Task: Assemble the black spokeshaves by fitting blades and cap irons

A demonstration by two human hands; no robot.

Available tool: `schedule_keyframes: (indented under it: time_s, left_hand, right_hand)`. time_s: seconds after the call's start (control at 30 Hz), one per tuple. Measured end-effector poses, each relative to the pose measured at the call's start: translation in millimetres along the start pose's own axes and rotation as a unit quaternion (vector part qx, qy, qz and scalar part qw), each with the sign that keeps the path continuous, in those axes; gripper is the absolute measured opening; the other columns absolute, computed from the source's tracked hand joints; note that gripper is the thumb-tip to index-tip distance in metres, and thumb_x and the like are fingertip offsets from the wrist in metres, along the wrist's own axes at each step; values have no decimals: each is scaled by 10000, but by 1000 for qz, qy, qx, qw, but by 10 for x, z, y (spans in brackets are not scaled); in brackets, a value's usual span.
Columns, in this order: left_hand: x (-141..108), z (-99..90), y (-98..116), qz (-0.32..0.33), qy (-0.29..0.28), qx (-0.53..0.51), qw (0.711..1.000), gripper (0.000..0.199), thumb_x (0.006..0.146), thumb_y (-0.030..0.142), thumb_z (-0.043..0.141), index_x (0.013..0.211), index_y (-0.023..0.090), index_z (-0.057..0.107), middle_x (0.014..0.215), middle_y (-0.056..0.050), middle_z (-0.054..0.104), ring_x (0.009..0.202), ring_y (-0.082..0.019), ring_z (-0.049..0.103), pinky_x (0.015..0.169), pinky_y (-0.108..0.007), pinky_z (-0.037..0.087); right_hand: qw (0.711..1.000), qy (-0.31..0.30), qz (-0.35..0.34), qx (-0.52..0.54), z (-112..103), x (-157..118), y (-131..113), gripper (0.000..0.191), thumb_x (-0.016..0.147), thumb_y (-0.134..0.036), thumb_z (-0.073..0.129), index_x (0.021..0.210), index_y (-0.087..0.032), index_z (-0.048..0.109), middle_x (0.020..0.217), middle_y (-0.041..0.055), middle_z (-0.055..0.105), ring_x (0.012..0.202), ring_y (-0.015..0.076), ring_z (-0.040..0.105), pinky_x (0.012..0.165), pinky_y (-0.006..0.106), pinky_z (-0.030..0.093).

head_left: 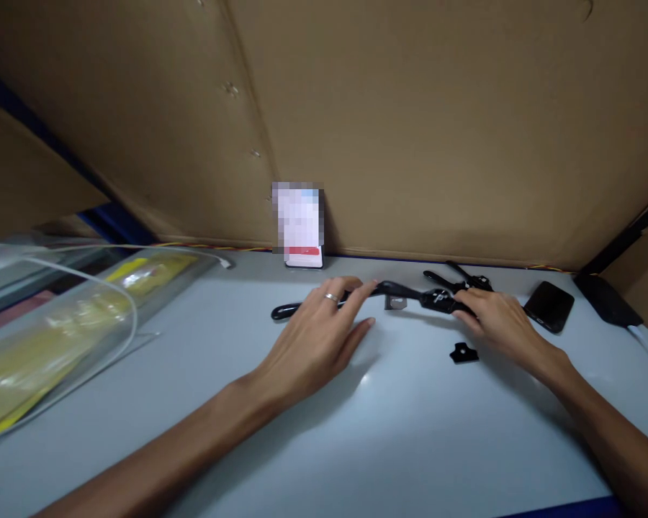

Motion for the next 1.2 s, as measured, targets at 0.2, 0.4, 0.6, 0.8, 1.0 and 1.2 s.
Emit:
schedule_keyframes:
  time_s: [0.2, 0.4, 0.6, 0.8, 1.0, 1.2]
  left_hand:
    - [11, 174, -239, -60, -66, 70, 994, 379, 994, 199, 422, 1365, 145, 475, 1226, -168, 591, 1055, -319, 576, 845, -453, 505]
    - [-22, 318, -371, -129, -175, 146, 965, 421, 945, 131, 456, 1362, 115, 511, 1267, -192, 601, 1149, -341, 554, 927, -453, 453]
    - [3, 280, -398, -133, -221, 158, 953, 338, 978, 119, 418, 1271, 125, 585, 1176, -174, 640, 1032, -324, 594, 850, -436, 476]
    - [7, 175, -291, -118, -269, 162, 942, 266, 981, 107, 404, 1145, 108, 613, 1013, -150, 630, 899, -292, 611, 727, -386, 490]
    - [-27, 215, -37, -20, -245, 27, 969, 217, 993, 165, 435, 1124, 137, 606, 1017, -114, 633, 891, -254, 602, 710, -365, 498]
    - [-38, 190, 103, 32, -230, -32, 972, 318, 984, 252, 526, 1284, 154, 563, 1044, -99, 624, 907, -252, 601, 747, -381, 507]
  right_hand:
    - [995, -5, 96, -28, 133, 91, 353, 141, 951, -248, 580, 963, -199, 712, 867, 91, 742, 716, 245, 661, 566, 312, 248]
    - [993, -11, 112, -17, 197, 104, 397, 168, 929, -235, 574, 998, -216, 726, 1008, 87, 719, 790, 229, 652, 608, 307, 300]
    - [991, -9, 133, 1, 90, 114, 401, 167, 922, -189, 519, 904, -213, 683, 978, 72, 718, 790, 224, 638, 596, 308, 297]
    - [990, -46, 133, 24, -3, -7, 401, 181, 903, -335, 566, 810, -222, 673, 705, 56, 653, 611, 214, 576, 552, 305, 279]
    - [990, -81, 58, 99, 174, -3, 165, 170, 900, -249, 551, 991, -224, 692, 794, 45, 705, 716, 203, 623, 607, 293, 365]
    - [977, -156, 26, 144, 26, -62, 45, 322, 846, -425, 681, 1121, -258, 654, 822, 17, 711, 794, 233, 636, 646, 307, 387]
Point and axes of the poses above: each hand's wrist, its own x-axis towards the middle knuckle, its own z-axis out of the palm, y = z × x, the point moved 4 cm from there along x, towards the middle knuckle
